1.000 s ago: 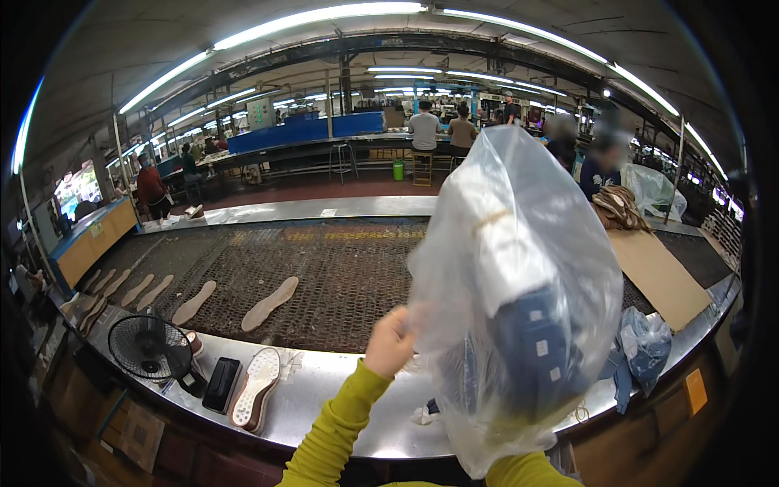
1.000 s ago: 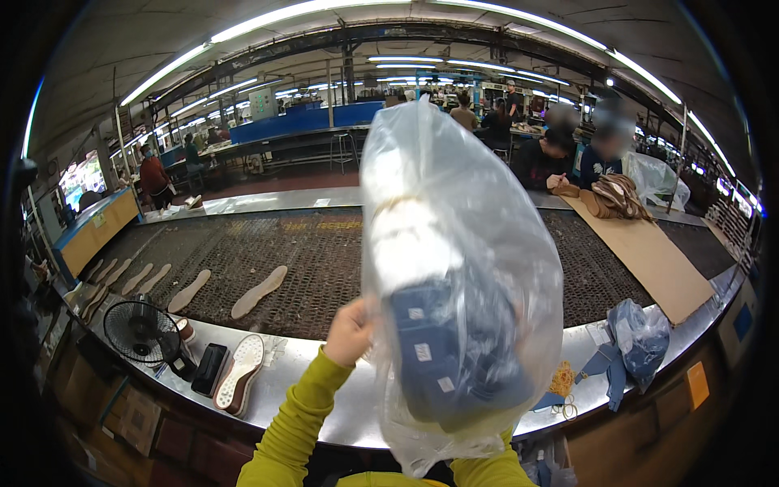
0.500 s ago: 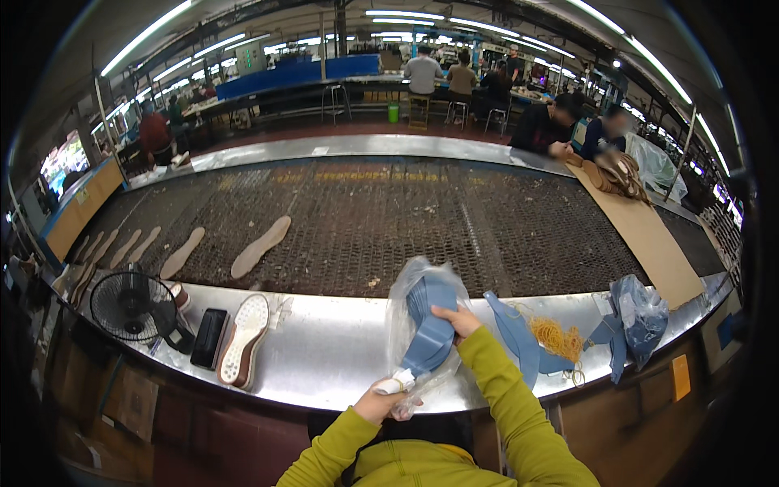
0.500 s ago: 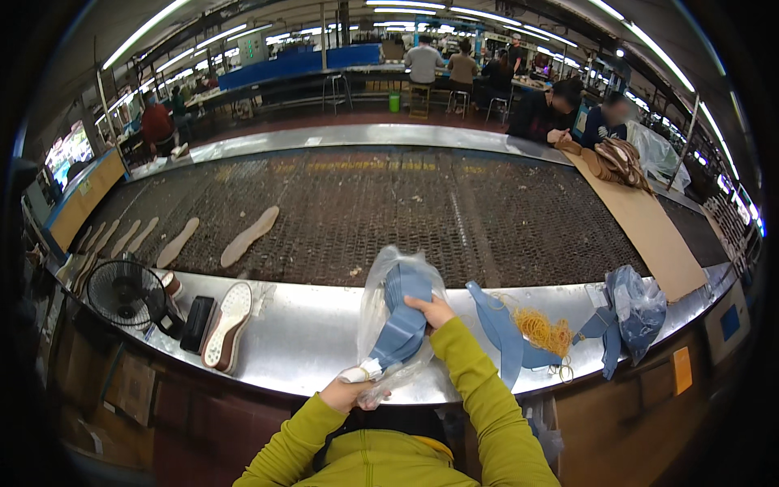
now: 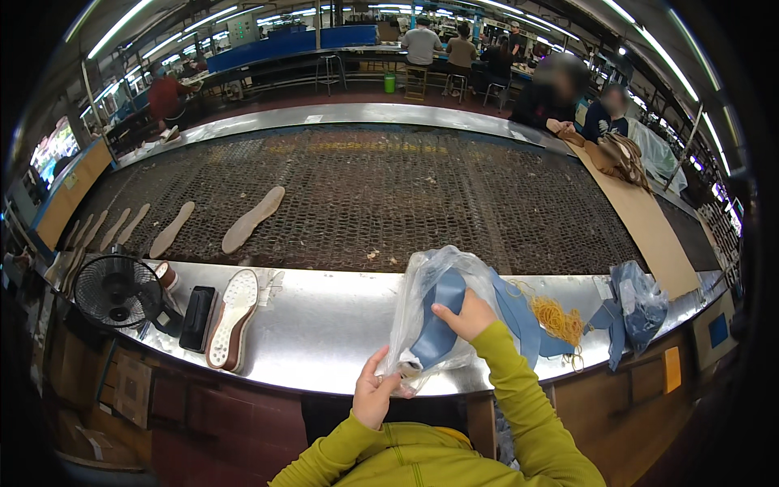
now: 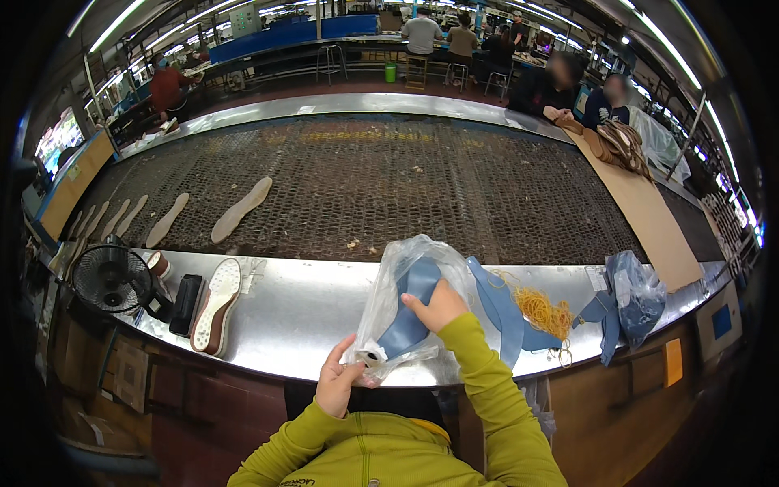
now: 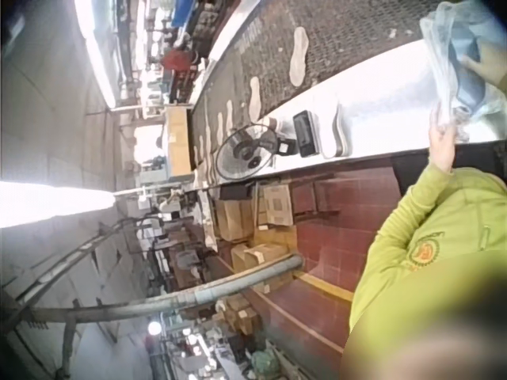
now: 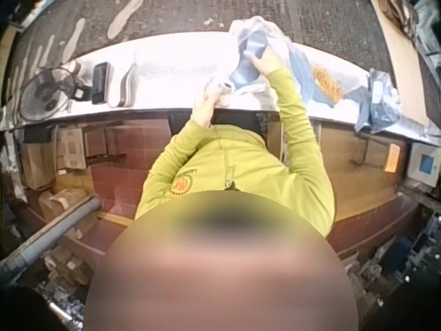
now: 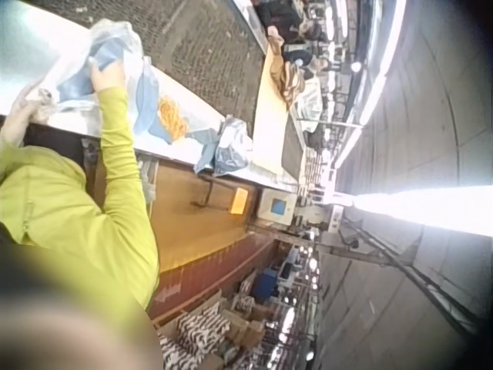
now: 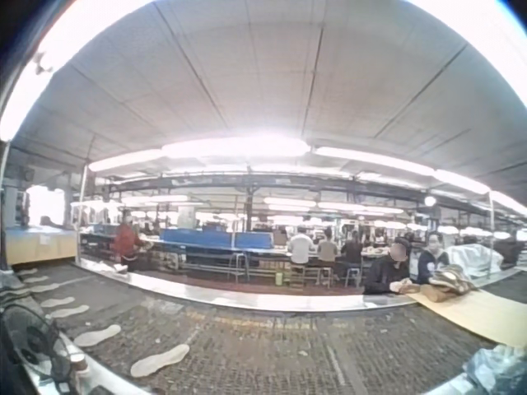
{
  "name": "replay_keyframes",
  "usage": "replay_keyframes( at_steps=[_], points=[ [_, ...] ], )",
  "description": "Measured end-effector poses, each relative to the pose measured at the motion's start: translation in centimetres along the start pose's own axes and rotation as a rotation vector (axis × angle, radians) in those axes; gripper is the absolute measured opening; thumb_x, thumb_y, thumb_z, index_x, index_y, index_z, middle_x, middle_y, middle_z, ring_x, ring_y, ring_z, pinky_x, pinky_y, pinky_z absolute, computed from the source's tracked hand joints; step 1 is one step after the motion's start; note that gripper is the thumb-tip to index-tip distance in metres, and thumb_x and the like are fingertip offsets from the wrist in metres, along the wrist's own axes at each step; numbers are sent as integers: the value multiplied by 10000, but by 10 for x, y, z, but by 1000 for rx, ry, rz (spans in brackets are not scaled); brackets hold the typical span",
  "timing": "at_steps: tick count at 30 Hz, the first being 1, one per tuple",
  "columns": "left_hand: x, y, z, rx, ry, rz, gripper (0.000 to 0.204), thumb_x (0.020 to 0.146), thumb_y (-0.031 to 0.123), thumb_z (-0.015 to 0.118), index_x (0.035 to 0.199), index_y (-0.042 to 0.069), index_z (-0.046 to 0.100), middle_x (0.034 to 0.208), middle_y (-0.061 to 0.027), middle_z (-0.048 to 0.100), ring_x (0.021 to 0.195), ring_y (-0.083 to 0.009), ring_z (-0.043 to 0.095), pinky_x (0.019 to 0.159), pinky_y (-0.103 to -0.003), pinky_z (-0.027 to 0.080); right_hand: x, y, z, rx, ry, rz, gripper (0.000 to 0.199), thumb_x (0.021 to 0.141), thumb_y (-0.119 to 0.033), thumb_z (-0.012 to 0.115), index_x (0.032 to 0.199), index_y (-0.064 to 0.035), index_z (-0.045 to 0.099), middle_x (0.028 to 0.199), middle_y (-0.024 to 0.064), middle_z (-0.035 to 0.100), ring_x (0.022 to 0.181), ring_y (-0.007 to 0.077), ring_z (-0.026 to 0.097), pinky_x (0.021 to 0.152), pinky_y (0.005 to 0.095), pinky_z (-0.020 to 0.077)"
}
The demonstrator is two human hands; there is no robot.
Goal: The person folds blue shoe uppers and places them into clear plastic bags on a factory workbench. They then pick up brown shoe soles from a conveyor belt and stack them on the bench. The scene shows other workers in the background at a shoe manufacturing line.
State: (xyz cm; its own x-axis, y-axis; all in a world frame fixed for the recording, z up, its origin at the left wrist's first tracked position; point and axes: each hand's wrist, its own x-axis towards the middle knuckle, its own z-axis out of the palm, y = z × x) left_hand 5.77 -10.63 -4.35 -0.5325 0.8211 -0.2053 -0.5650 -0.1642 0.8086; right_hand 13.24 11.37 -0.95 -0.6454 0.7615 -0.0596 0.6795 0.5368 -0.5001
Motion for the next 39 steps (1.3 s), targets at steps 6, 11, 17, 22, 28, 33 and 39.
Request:
replay_keyframes(
  at_steps=[6,11,17,22,28,33,39],
  points=[
    [3,15,4,175,-63,57,528,894,-23,459,1404,58,344,891,-131,651,684,-100,610,641,-240,534,25,-8,-12,-144,-86,14,430,826,-258,641,1091,73,569,974,302,611,922,422,598,806,441,478],
    [11,34,-9,768,-258,-3,488,885,35,453,1370,81,429,664,-91,642,585,-110,617,616,-247,517,53,2,-18,-116,4,-246,370,840,-75,571,1209,-52,562,965,243,632,905,392,609,799,424,481],
    [17,54,-11,970,-246,0,537,854,58,449,1389,98,412,577,-101,606,564,-161,651,610,-278,508,67,-9,-37,47,283,-561,518,797,66,461,1284,-103,510,955,253,615,893,394,598,776,418,479],
    [24,77,-14,948,-169,26,559,843,46,424,1399,98,400,555,-74,574,529,-141,618,578,-270,494,55,-20,-70,73,371,-674,492,790,63,466,1255,-83,528,961,235,620,886,389,597,772,421,479],
    [17,85,-14,1391,-203,223,475,814,67,485,1285,95,540,598,-133,587,502,-263,571,560,-335,483,38,-20,-68,-175,255,-388,301,812,-19,542,1104,-31,612,978,201,640,893,367,609,795,413,489],
    [6,69,-15,1583,-241,265,375,812,88,545,1182,69,606,693,-157,619,610,-314,586,604,-364,476,16,-12,-39,-159,-203,-415,229,806,-67,591,1027,-51,650,1004,146,648,900,333,619,790,395,498],
    [1,58,-14,1456,-201,378,264,805,97,610,1066,62,624,643,-147,595,592,-299,597,558,-372,454,-13,-19,-5,-118,-440,-738,233,793,-129,631,1024,-97,642,974,64,640,869,296,627,732,375,504]
  ],
)
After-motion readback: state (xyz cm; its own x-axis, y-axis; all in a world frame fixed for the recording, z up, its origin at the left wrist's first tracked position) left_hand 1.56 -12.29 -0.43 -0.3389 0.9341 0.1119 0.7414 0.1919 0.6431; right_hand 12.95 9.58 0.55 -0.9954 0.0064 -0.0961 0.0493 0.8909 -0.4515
